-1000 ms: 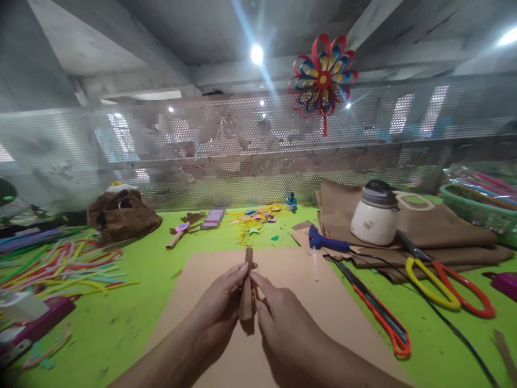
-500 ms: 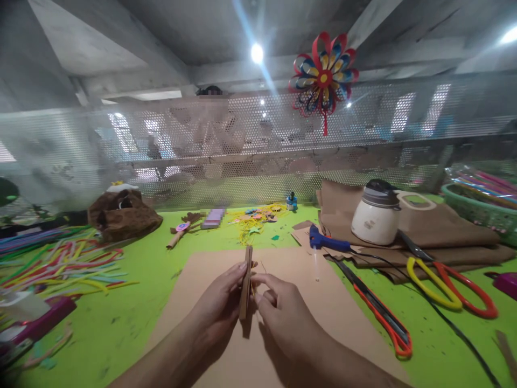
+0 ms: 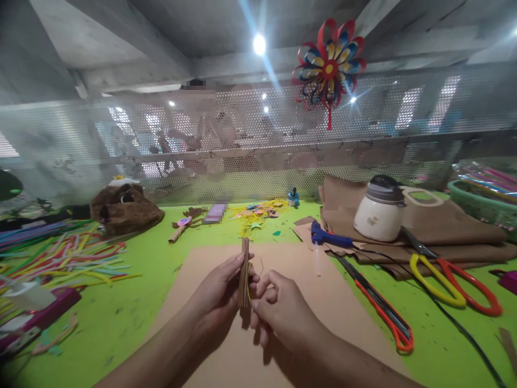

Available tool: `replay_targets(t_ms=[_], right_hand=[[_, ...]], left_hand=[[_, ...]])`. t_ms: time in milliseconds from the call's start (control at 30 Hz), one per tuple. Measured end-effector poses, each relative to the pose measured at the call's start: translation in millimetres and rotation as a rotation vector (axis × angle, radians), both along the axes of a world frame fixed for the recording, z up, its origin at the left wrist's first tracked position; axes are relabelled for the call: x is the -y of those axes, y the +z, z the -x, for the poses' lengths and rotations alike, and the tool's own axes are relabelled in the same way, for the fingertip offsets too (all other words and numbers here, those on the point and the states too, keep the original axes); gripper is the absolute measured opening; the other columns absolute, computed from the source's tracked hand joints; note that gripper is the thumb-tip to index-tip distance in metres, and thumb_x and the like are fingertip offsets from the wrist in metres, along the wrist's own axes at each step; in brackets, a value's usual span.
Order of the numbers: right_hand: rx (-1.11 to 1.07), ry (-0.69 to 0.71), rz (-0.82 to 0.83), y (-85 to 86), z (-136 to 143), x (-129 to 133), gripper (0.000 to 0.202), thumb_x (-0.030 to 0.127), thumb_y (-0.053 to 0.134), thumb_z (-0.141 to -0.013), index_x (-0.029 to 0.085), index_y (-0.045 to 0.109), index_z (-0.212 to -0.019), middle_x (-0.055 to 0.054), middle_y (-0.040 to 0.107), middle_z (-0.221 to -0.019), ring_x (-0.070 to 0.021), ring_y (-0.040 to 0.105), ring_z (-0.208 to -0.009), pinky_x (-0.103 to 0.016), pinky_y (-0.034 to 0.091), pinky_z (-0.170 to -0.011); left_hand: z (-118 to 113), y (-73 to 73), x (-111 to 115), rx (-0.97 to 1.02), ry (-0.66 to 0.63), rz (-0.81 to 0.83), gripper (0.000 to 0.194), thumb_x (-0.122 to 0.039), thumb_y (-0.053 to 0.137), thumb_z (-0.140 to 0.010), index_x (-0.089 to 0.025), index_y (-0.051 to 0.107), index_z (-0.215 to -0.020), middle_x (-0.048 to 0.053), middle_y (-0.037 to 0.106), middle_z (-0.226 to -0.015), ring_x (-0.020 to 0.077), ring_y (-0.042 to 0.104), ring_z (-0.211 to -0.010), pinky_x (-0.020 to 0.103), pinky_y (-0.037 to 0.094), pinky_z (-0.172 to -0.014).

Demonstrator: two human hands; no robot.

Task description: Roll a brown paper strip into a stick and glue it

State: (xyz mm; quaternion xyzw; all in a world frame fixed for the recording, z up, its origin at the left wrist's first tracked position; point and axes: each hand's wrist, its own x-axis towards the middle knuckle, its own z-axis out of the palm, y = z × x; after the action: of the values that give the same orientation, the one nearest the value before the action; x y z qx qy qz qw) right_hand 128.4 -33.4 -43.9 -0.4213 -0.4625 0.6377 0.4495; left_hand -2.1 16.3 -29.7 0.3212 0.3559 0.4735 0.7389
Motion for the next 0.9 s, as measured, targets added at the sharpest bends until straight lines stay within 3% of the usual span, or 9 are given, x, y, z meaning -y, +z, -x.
replay_targets(t_ms=[133, 267, 433, 533, 600, 700, 800, 900], right_hand=[[0.086, 0.095, 0.031, -6.0, 0.6, 2.2, 0.02, 0.029, 0.062, -0.069, 0.02, 0.044, -0.068, 0.002, 0.059, -0.049, -0.0111, 0.049, -0.034, -0.022, 0.04, -0.035], [0.311, 0.116, -0.159, -2.1, -5.7, 2.2, 0.014, 0.021, 0.057, -0.073, 0.017, 0.054, -0.06, -0.003, 0.06, -0.056, -0.0129, 0.056, -0.053, -0.023, 0.042, -0.051], [0.72, -0.102, -0.551, 8.8, -25.8, -9.3, 0.023, 0.015, 0.05, -0.079, 0.017, 0.06, -0.059, -0.006, 0.064, -0.069, -0.017, 0.057, -0.069, -0.028, 0.043, -0.064], [0.786, -0.232, -0.691, 11.5, -36.8, -22.3, 0.018, 0.018, 0.052, -0.08, 0.017, 0.063, -0.067, -0.009, 0.067, -0.086, -0.0221, 0.059, -0.086, -0.034, 0.045, -0.077], [0.74, -0.269, -0.665, 11.0, -40.1, -29.3, 0.016, 0.019, 0.052, -0.08, 0.017, 0.064, -0.071, -0.009, 0.067, -0.088, -0.0221, 0.06, -0.086, -0.034, 0.046, -0.076], [0.578, -0.291, -0.492, 12.9, -40.0, -32.2, 0.015, 0.018, 0.053, -0.077, 0.018, 0.065, -0.088, -0.006, 0.064, -0.082, -0.019, 0.06, -0.072, -0.031, 0.048, -0.064], [0.288, -0.23, -0.301, 22.0, -39.2, -24.4, 0.048, 0.012, 0.058, -0.069, 0.023, 0.057, -0.116, -0.005, 0.065, -0.092, -0.0159, 0.06, -0.069, -0.027, 0.047, -0.059], [-0.012, -0.011, -0.091, 31.9, -40.5, -12.3, 0.074, 0.005, 0.056, -0.064, 0.038, 0.045, -0.13, -0.001, 0.06, -0.119, -0.0147, 0.063, -0.081, -0.023, 0.045, -0.058]], left_hand=[[1.8, -1.8, -4.7, 0.011, -0.017, 0.039, 0.018, -0.025, 0.056, -0.088, -0.012, 0.058, -0.1, 0.001, 0.056, -0.068, 0.0115, 0.059, -0.056, 0.02, 0.047, -0.051], [2.8, -4.3, -5.5, 0.0, -0.064, 0.073, 0.017, -0.026, 0.055, -0.088, -0.013, 0.057, -0.099, -0.001, 0.054, -0.065, 0.0069, 0.051, -0.048, 0.016, 0.04, -0.044], [3.2, -5.0, -5.3, 0.025, -0.147, 0.105, 0.018, -0.028, 0.055, -0.088, -0.014, 0.058, -0.099, -0.002, 0.053, -0.064, 0.0058, 0.049, -0.045, 0.015, 0.036, -0.043], [4.2, -3.2, -5.2, 0.067, -0.227, 0.129, 0.018, -0.028, 0.054, -0.089, -0.014, 0.058, -0.099, -0.002, 0.054, -0.064, 0.0056, 0.049, -0.044, 0.015, 0.035, -0.043], [4.8, -0.7, -4.2, 0.072, -0.264, 0.115, 0.017, -0.027, 0.052, -0.09, -0.014, 0.059, -0.099, -0.002, 0.055, -0.062, 0.0058, 0.049, -0.043, 0.015, 0.034, -0.042], [4.9, 3.3, -1.2, 0.043, -0.302, 0.054, 0.018, -0.028, 0.052, -0.09, -0.014, 0.059, -0.099, 0.0, 0.057, -0.061, 0.0067, 0.048, -0.041, 0.016, 0.033, -0.041], [4.0, 5.9, 2.4, 0.015, -0.38, -0.022, 0.02, -0.029, 0.055, -0.089, -0.012, 0.061, -0.097, 0.002, 0.06, -0.062, 0.0068, 0.048, -0.041, 0.017, 0.034, -0.04], [3.7, 8.7, 6.0, 0.04, -0.478, -0.046, 0.024, -0.029, 0.06, -0.086, -0.009, 0.063, -0.099, 0.006, 0.064, -0.072, 0.0069, 0.053, -0.049, 0.016, 0.036, -0.042]])
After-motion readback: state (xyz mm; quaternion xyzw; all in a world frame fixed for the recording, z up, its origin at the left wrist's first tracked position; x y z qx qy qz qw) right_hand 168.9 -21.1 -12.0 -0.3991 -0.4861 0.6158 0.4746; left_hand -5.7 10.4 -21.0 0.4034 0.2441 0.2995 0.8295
